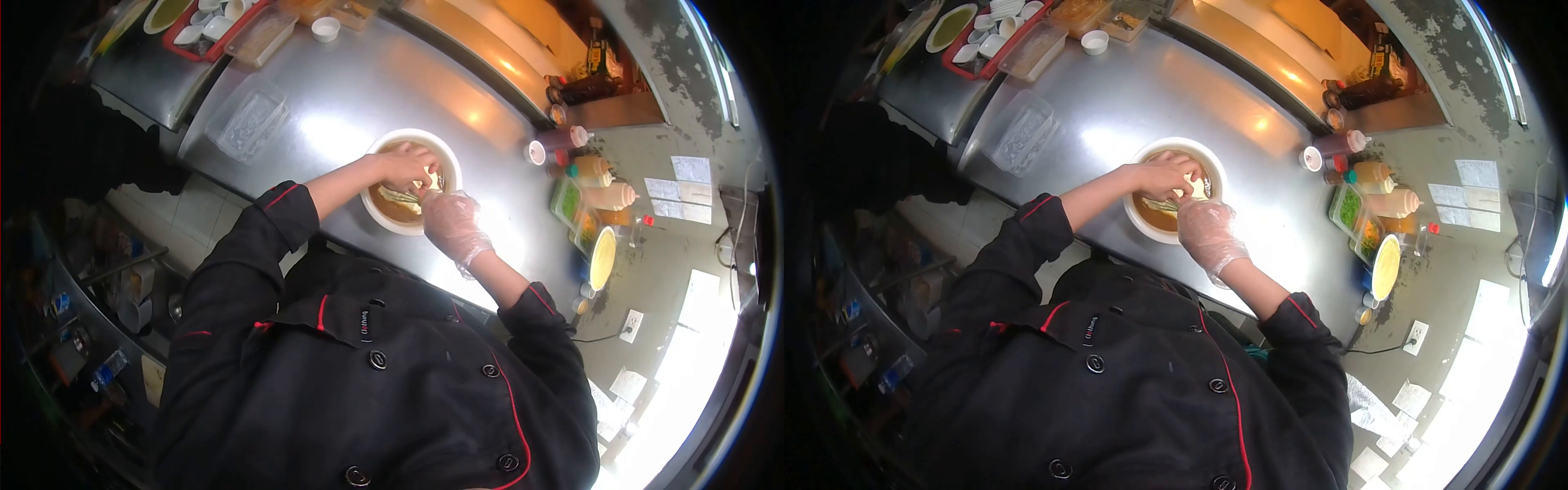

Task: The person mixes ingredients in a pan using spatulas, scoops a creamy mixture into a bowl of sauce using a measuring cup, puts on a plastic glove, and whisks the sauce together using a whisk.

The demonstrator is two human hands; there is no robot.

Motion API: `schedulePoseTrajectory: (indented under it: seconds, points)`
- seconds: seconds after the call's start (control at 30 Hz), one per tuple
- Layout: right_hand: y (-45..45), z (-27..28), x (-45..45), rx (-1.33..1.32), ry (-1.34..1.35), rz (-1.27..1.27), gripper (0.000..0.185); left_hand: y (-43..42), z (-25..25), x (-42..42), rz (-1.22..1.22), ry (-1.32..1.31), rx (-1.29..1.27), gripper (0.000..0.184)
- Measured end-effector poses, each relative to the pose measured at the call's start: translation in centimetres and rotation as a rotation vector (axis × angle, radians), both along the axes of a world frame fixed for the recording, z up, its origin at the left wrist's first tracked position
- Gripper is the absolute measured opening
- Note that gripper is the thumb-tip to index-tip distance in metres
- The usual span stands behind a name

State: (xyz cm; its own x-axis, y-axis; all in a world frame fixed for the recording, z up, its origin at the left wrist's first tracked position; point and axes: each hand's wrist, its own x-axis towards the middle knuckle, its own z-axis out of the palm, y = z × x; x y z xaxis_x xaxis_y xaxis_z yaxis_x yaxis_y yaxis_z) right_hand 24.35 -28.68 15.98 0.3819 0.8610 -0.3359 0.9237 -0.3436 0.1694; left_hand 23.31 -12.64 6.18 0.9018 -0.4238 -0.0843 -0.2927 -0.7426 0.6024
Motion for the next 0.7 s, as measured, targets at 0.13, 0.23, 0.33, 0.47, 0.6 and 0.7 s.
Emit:
schedulePoseTrajectory:
  seconds: [0.13,0.23,0.33,0.47,0.6,0.7]
  points:
    - [0.1,-3.0,0.0,-0.047,-0.211,0.095,0.022,1.6,1.5,-0.8,0.342,-0.284,-0.024,0.016]
    - [0.7,-2.6,-0.1,-0.114,-0.199,0.044,0.020,4.1,1.0,-2.5,0.812,-0.324,-0.173,0.018]
    - [1.4,-2.2,0.5,-0.202,0.002,-0.048,0.017,4.4,-4.2,-5.2,1.148,-0.271,-0.363,0.018]
    - [-0.1,-0.4,2.5,-0.105,0.051,-0.109,0.013,1.9,-6.9,-9.7,1.205,0.056,-0.639,0.026]
    - [-1.7,-3.6,3.8,-0.078,0.082,-0.152,0.013,-2.6,-6.4,-12.2,1.230,0.148,-0.935,0.034]
    - [-1.3,-5.5,2.1,-0.019,0.102,-0.247,0.015,-3.4,-6.7,-12.1,1.208,0.062,-0.936,0.037]
